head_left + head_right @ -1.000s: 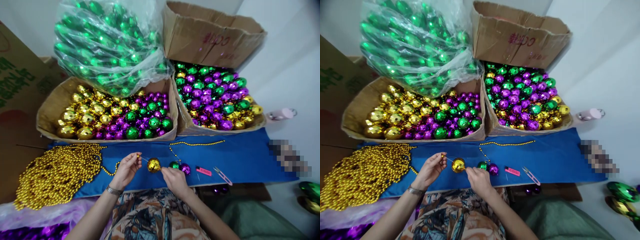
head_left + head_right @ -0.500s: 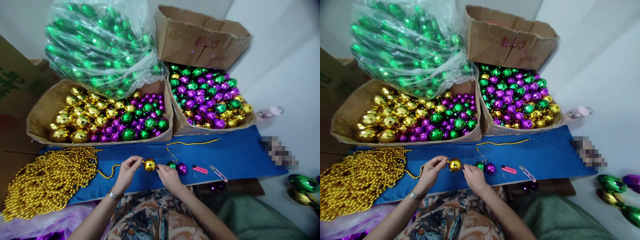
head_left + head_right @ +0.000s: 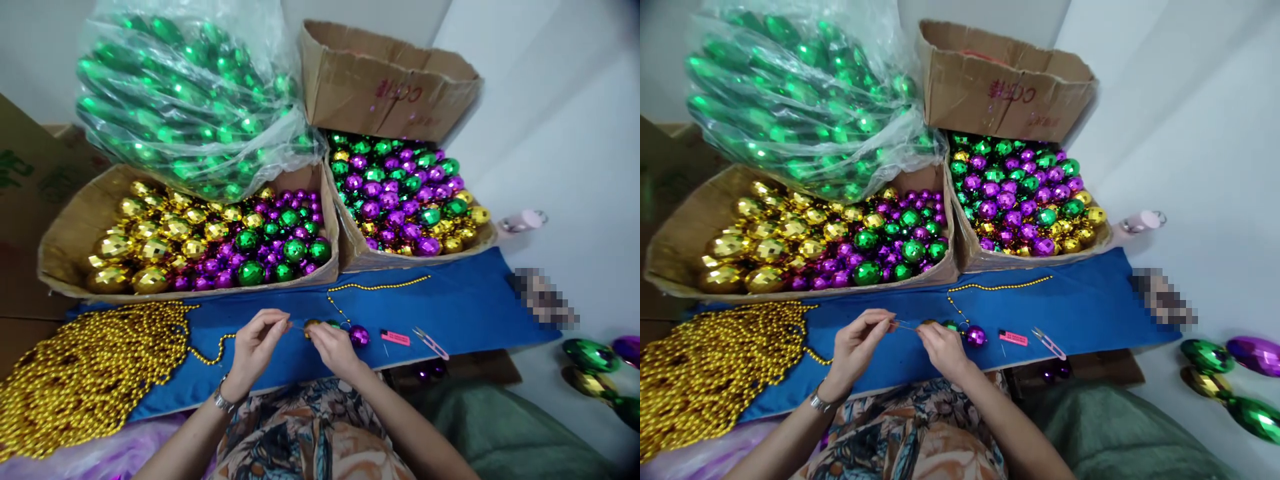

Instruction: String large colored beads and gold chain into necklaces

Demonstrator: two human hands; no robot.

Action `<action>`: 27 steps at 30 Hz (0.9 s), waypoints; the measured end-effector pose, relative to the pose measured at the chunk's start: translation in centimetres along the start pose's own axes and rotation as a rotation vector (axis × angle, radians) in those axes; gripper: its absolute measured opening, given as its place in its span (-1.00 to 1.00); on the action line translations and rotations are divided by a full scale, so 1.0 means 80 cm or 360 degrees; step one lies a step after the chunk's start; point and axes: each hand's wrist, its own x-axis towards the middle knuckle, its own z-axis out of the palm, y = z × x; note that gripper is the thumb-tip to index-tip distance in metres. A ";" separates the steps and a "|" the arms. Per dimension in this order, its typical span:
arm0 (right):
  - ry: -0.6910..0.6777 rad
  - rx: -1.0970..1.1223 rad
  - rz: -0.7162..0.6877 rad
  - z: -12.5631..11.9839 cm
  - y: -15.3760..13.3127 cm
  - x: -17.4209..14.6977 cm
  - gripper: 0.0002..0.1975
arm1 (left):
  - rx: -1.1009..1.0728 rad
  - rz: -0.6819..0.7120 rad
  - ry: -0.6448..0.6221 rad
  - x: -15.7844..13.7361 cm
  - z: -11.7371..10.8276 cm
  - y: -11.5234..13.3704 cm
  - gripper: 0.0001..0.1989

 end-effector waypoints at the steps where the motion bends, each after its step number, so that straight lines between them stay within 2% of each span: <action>1: 0.0024 0.0040 0.0012 -0.001 0.002 -0.001 -0.68 | 0.0018 -0.0001 -0.0036 0.000 0.001 -0.007 -0.82; 3: 0.0068 0.0146 0.0044 -0.004 0.000 -0.002 -0.69 | 0.0140 0.0057 -0.0198 -0.002 0.005 -0.029 -0.73; 7: 0.0074 0.0377 0.0035 -0.017 -0.025 0.007 -0.70 | 0.0511 0.0402 -0.0701 -0.006 0.034 -0.077 -0.47; 10: 0.0074 0.0532 -0.0014 -0.036 -0.049 0.016 -0.69 | 0.0658 0.0570 -0.0919 -0.004 0.060 -0.103 -0.51; 14: 0.0206 0.0709 0.0083 -0.082 -0.062 0.013 -0.69 | 0.0722 0.0542 -0.0862 0.006 0.078 -0.118 -0.60; 19: 0.0652 0.1076 0.0281 -0.145 -0.060 -0.007 -0.74 | 0.0696 0.0461 -0.0720 0.025 0.081 -0.112 -0.57; 23: 0.1126 0.1301 0.0150 -0.200 -0.076 -0.013 -0.83 | 0.0732 0.0409 -0.0561 0.036 0.077 -0.113 -0.58; 27: 0.1495 0.1203 0.0036 -0.263 -0.095 -0.016 -0.85 | 0.0798 0.0358 -0.0499 0.036 0.060 -0.130 -0.57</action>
